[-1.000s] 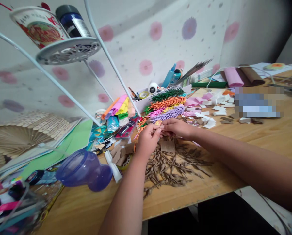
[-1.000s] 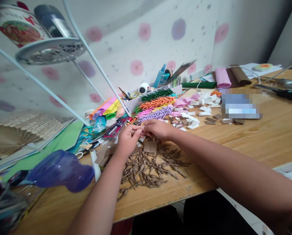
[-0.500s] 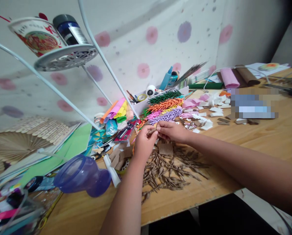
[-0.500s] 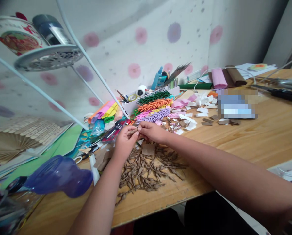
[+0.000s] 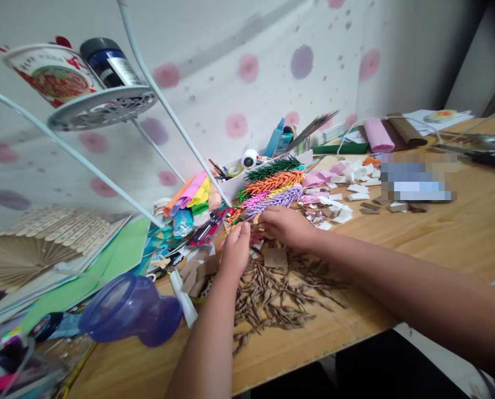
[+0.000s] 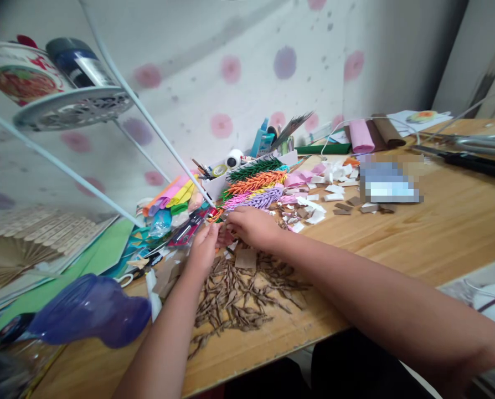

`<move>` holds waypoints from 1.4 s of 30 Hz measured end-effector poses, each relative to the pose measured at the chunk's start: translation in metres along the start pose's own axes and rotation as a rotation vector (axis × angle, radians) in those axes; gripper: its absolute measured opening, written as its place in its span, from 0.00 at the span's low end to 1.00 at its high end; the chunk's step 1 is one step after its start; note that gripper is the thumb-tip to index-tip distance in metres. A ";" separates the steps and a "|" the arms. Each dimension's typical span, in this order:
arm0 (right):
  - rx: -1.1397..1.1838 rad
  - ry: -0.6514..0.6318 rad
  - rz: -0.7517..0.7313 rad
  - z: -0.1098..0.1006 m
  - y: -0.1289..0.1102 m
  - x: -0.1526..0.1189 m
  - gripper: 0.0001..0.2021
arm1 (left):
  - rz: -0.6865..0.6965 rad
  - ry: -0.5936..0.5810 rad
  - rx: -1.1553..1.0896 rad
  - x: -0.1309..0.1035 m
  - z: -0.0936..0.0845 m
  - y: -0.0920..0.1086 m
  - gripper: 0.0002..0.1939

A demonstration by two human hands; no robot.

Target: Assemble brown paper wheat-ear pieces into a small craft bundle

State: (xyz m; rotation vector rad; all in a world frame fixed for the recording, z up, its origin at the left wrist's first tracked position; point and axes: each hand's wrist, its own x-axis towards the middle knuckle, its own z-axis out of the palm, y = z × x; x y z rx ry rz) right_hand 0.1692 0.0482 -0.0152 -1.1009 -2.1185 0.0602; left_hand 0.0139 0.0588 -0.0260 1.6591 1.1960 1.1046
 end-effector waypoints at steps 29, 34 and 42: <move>1.022 -0.243 0.612 0.002 -0.005 0.007 0.04 | 0.151 -0.065 0.084 -0.003 -0.001 0.011 0.04; 1.185 -0.327 0.769 0.005 -0.001 0.007 0.02 | 0.269 -0.051 0.308 -0.004 -0.002 0.014 0.03; 0.996 -0.262 0.662 0.004 -0.001 0.007 0.06 | 0.475 -0.031 0.544 -0.005 -0.006 0.015 0.05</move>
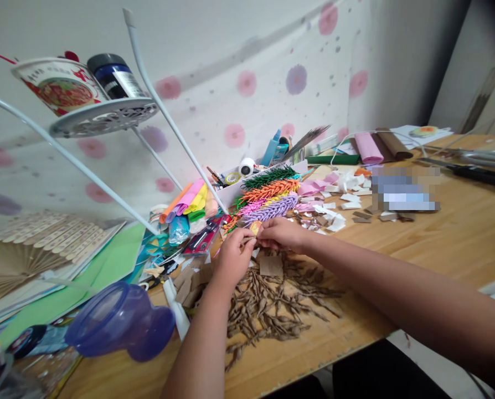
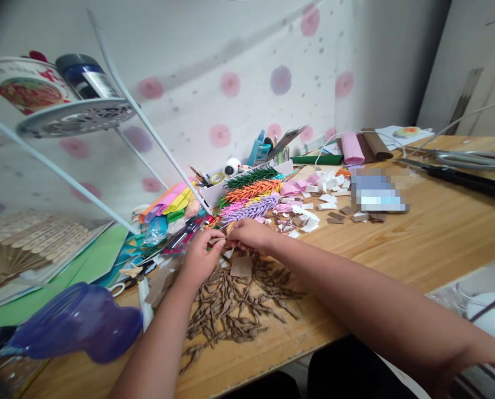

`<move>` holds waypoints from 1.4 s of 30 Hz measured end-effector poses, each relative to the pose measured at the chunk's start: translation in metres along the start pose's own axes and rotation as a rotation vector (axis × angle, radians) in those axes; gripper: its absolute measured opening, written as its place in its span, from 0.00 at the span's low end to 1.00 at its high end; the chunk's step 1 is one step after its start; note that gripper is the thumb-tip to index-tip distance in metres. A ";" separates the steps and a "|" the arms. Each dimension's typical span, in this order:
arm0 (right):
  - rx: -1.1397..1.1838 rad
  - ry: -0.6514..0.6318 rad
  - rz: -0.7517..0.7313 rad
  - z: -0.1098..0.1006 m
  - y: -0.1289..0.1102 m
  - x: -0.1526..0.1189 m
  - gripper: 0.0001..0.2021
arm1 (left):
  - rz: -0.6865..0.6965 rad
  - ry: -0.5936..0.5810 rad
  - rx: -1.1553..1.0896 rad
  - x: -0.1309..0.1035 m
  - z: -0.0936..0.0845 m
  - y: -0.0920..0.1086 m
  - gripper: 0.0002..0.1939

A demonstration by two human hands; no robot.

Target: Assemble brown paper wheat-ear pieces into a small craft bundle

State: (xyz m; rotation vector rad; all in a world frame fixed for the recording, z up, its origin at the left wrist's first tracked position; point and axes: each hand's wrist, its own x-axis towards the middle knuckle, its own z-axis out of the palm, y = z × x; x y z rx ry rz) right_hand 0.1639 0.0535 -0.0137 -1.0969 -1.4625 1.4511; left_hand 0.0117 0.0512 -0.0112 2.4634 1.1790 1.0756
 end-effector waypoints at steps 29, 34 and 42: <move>-1.114 0.257 -0.430 -0.002 -0.005 -0.012 0.07 | -0.344 -0.095 -0.486 -0.002 0.011 -0.012 0.14; -0.970 0.247 -0.337 -0.003 -0.003 -0.008 0.06 | -0.358 -0.075 -0.503 -0.001 0.012 -0.010 0.08; -0.539 0.077 -0.235 -0.004 0.003 -0.001 0.06 | -0.281 -0.018 -0.494 -0.001 0.012 -0.011 0.03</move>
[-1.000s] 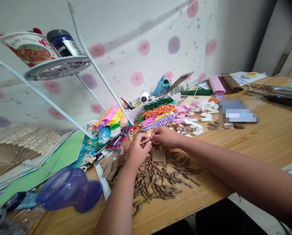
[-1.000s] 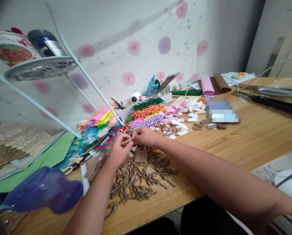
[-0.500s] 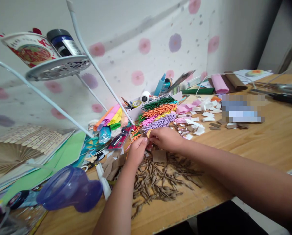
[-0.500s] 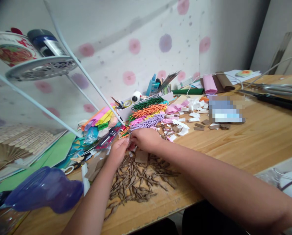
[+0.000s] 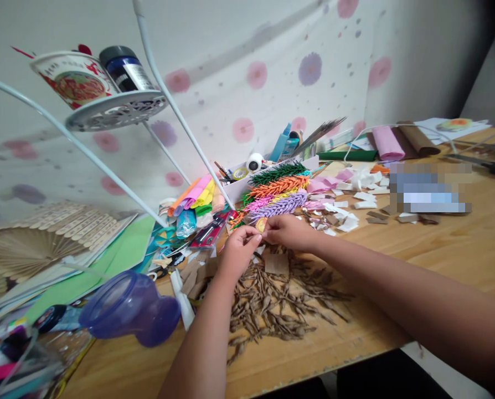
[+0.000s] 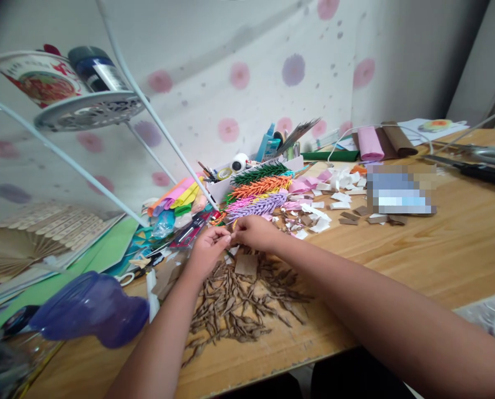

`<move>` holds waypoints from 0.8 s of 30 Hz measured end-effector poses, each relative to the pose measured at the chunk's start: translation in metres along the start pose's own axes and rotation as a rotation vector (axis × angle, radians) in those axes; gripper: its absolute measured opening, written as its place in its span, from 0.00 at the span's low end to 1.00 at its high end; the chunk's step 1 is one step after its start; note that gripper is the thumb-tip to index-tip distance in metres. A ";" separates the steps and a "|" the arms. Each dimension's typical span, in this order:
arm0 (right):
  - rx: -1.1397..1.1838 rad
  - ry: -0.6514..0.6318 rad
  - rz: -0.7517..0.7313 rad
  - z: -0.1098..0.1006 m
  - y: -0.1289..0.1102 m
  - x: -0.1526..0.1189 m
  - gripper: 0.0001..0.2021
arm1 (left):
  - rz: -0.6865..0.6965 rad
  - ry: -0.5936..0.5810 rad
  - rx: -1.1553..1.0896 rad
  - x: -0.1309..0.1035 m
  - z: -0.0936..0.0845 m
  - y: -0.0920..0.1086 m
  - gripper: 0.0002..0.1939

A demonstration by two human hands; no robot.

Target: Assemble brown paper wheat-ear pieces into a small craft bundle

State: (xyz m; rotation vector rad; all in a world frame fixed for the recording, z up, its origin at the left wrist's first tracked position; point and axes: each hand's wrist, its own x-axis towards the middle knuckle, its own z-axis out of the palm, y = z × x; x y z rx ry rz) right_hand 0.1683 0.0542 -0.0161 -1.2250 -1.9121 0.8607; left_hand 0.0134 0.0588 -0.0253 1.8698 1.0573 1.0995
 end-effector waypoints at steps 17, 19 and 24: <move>0.271 0.053 0.010 0.004 0.007 -0.001 0.10 | 0.052 0.082 -0.090 -0.007 0.003 0.002 0.08; 0.172 0.071 -0.049 0.004 0.008 -0.001 0.11 | 0.017 0.086 -0.106 -0.006 0.001 -0.001 0.08; 0.008 0.056 -0.154 0.005 0.010 -0.001 0.09 | -0.034 0.112 -0.061 -0.004 -0.001 -0.008 0.14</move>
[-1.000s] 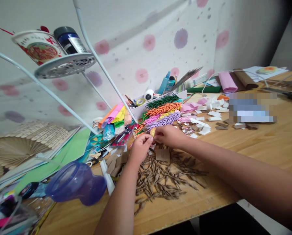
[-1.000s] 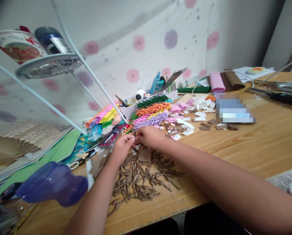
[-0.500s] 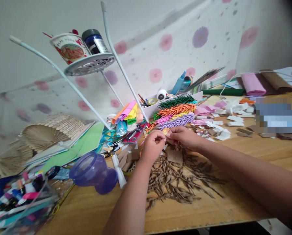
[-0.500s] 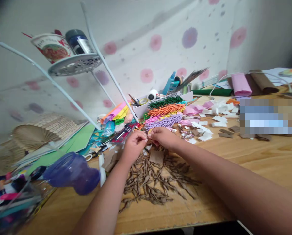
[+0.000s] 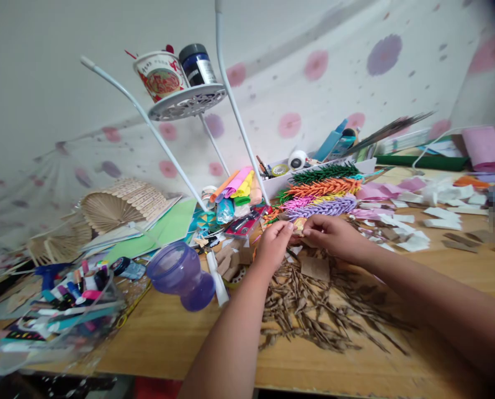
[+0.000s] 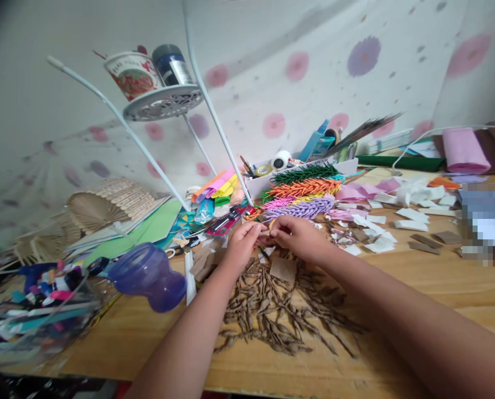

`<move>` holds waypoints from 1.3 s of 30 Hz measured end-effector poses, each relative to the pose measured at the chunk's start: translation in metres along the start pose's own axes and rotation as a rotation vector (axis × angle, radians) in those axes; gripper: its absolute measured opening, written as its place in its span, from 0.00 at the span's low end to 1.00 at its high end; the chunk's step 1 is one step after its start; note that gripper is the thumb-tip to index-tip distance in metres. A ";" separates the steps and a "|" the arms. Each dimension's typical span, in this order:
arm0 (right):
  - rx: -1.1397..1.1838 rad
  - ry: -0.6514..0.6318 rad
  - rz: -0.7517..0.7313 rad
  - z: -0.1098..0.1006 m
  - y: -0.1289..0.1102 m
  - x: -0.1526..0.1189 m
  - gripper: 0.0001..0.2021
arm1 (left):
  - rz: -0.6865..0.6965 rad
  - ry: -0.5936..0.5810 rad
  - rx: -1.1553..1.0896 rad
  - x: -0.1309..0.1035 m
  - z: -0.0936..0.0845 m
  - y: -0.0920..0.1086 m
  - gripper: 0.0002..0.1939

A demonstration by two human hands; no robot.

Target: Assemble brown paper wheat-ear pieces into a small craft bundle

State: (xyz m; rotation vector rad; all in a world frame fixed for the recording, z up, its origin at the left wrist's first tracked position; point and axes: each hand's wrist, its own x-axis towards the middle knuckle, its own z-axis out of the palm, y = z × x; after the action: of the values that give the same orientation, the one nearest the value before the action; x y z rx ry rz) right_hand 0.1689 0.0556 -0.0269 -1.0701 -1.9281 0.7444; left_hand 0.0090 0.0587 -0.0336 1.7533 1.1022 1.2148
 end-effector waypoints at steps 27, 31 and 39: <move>0.624 0.003 0.350 -0.003 -0.011 0.002 0.04 | 0.208 -0.077 -0.002 0.005 0.000 0.009 0.04; 0.808 -0.127 0.435 -0.002 -0.004 0.003 0.07 | 0.432 -0.088 0.161 0.006 -0.002 0.008 0.05; 0.677 -0.034 0.345 -0.001 -0.007 0.002 0.05 | 0.324 -0.080 0.275 0.001 -0.001 0.015 0.03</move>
State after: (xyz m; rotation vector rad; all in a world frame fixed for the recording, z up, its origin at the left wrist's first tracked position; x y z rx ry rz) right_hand 0.1663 0.0538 -0.0203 -0.9527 -1.3499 1.4815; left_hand 0.0116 0.0540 -0.0198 2.2395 1.0011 1.2104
